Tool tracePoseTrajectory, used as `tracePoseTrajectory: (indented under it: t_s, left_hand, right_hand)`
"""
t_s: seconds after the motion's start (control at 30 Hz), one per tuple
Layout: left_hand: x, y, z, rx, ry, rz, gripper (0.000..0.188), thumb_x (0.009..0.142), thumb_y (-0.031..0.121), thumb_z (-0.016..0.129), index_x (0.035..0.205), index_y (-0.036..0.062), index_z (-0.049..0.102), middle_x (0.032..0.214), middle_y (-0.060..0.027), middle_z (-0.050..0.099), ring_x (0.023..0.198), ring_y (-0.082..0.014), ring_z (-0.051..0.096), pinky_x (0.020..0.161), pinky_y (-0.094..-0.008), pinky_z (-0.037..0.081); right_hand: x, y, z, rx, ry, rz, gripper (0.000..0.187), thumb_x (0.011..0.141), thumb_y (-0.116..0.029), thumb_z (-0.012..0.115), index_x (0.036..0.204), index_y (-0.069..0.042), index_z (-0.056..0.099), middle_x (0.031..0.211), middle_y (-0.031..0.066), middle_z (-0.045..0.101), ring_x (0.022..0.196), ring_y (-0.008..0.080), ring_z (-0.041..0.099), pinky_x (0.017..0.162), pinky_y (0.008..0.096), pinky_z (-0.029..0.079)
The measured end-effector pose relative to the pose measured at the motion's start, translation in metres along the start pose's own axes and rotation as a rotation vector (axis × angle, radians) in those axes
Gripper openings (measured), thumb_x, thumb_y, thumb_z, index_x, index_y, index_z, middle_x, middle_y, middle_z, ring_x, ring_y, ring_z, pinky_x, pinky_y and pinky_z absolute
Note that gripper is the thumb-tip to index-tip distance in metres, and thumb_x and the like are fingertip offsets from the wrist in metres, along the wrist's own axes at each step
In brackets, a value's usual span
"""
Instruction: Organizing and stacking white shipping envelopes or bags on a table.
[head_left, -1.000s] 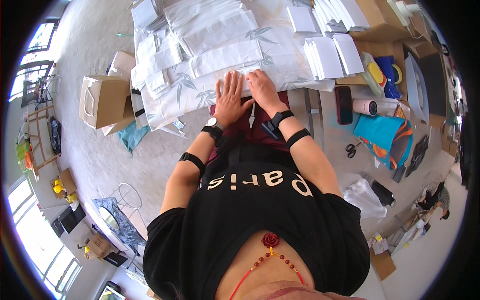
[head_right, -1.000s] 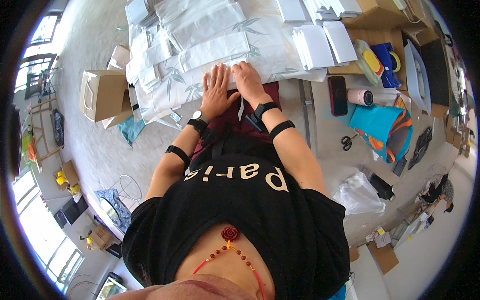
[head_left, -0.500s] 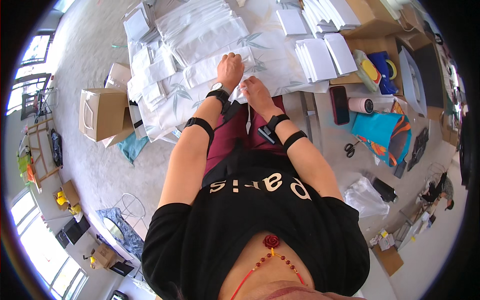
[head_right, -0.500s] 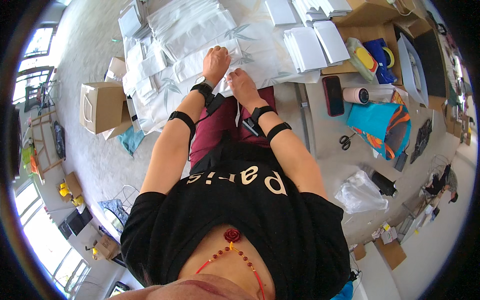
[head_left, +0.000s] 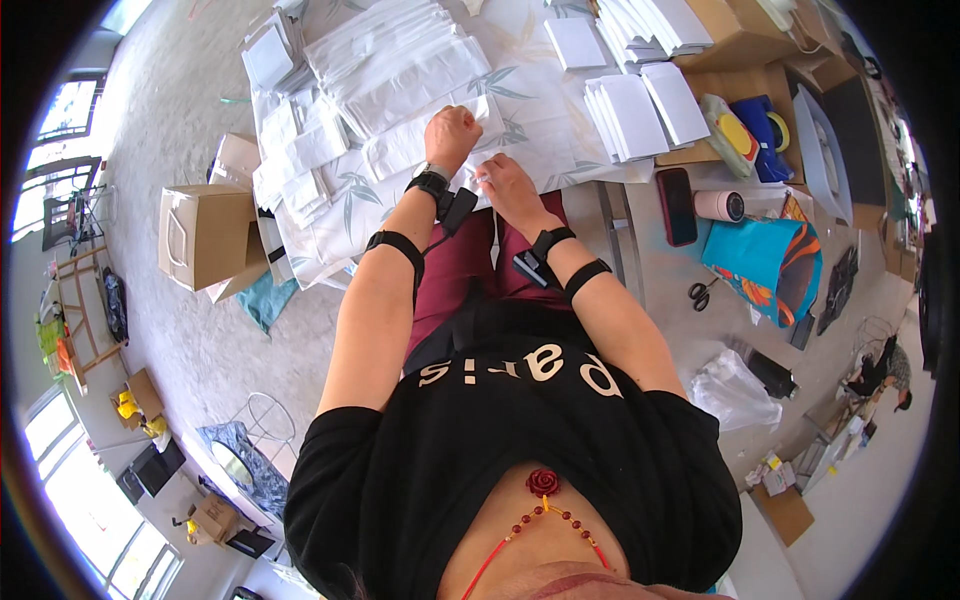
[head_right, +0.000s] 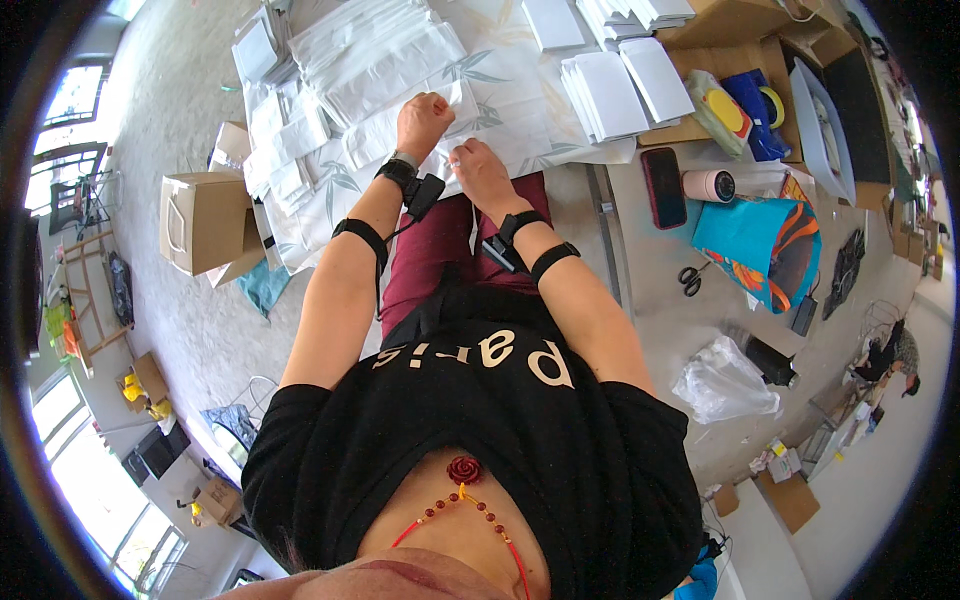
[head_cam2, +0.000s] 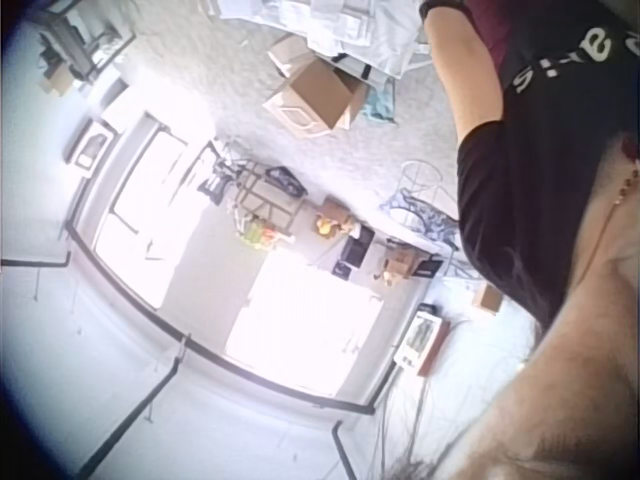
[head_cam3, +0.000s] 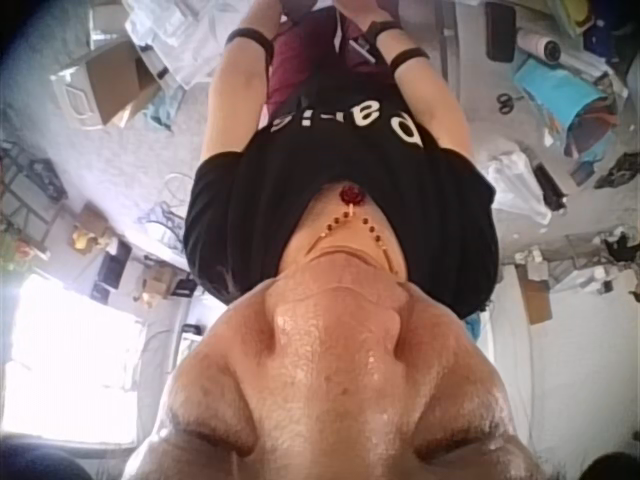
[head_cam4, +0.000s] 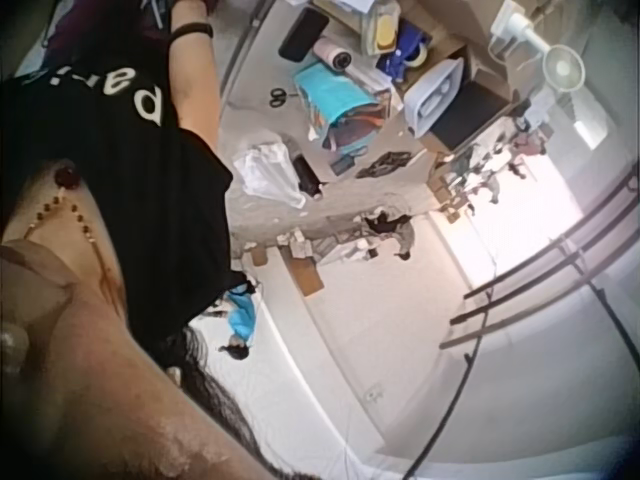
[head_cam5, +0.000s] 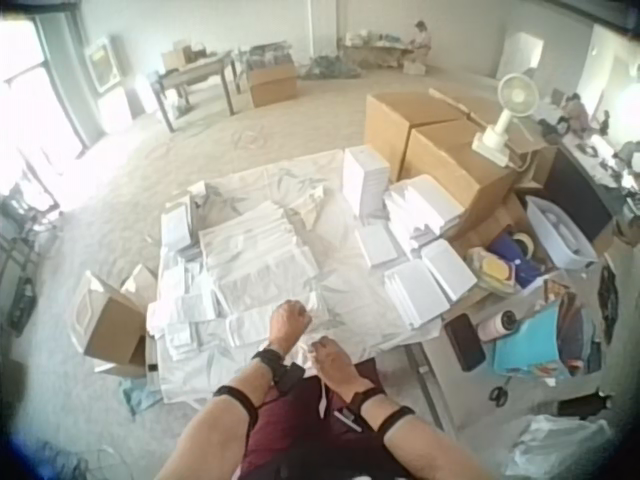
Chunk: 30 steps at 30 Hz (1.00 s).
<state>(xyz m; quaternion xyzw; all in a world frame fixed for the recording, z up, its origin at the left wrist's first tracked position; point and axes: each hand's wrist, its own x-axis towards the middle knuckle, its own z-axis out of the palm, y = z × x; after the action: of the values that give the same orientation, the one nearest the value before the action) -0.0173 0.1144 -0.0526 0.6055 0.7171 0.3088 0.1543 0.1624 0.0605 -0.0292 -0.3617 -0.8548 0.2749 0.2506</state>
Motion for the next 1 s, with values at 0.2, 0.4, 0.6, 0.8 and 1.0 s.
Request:
tracePoseTrajectory:
  t_s: [0.2,0.4,0.6,0.8,1.0]
  left_hand:
    - [0.002,-0.019,-0.003,-0.09,0.124,0.029,0.017,0.076,0.019,0.074,0.081,0.0031,0.077,0.087,-0.0169,0.072,0.083,-0.0344,0.07,0.08,-0.0449,0.056]
    - [-0.02,-0.055,-0.049,-0.869,0.179,-0.417,0.016,0.097,0.013,0.067,0.099,-0.002,0.075,0.091,-0.0038,0.072,0.083,-0.0126,0.066,0.08,-0.0271,0.054]
    - [-0.06,-0.048,-0.162,-1.154,0.471,-0.265,0.009,0.097,0.006,0.067,0.103,0.0003,0.071,0.096,-0.0016,0.072,0.087,-0.0092,0.063,0.084,-0.0244,0.05]
    - [-0.082,-0.009,-0.218,-0.755,0.412,-0.16,0.016,0.096,0.002,0.066,0.11,-0.0058,0.07,0.114,-0.0044,0.069,0.096,-0.0092,0.063,0.085,-0.0243,0.052]
    - [-0.092,0.01,-0.161,-0.535,0.294,-0.039,0.013,0.089,0.001,0.071,0.102,-0.0024,0.071,0.115,-0.0105,0.07,0.095,-0.0153,0.068,0.079,-0.0293,0.057]
  right_hand:
    - [0.0,0.001,0.004,0.085,0.007,0.086,0.009,0.089,-0.007,0.067,0.097,-0.004,0.068,0.1,0.0162,0.064,0.102,0.0367,0.062,0.092,0.0454,0.052]
    - [0.0,0.002,0.006,0.124,-0.032,0.119,0.009,0.09,-0.007,0.068,0.098,-0.004,0.068,0.102,0.0159,0.063,0.102,0.037,0.063,0.092,0.0461,0.052]
    - [-0.002,-0.002,0.001,0.062,-0.044,0.115,0.013,0.092,-0.007,0.066,0.105,-0.004,0.068,0.105,0.0152,0.063,0.104,0.0365,0.062,0.092,0.0453,0.053]
    - [0.006,-0.023,-0.007,0.125,0.03,0.057,0.017,0.093,-0.008,0.067,0.11,-0.004,0.069,0.107,0.0152,0.064,0.104,0.0349,0.063,0.092,0.0443,0.053]
    - [0.041,-0.091,-0.025,0.287,0.22,-0.037,0.017,0.091,-0.007,0.075,0.107,-0.003,0.071,0.099,0.0114,0.069,0.079,0.0245,0.065,0.074,0.036,0.053]
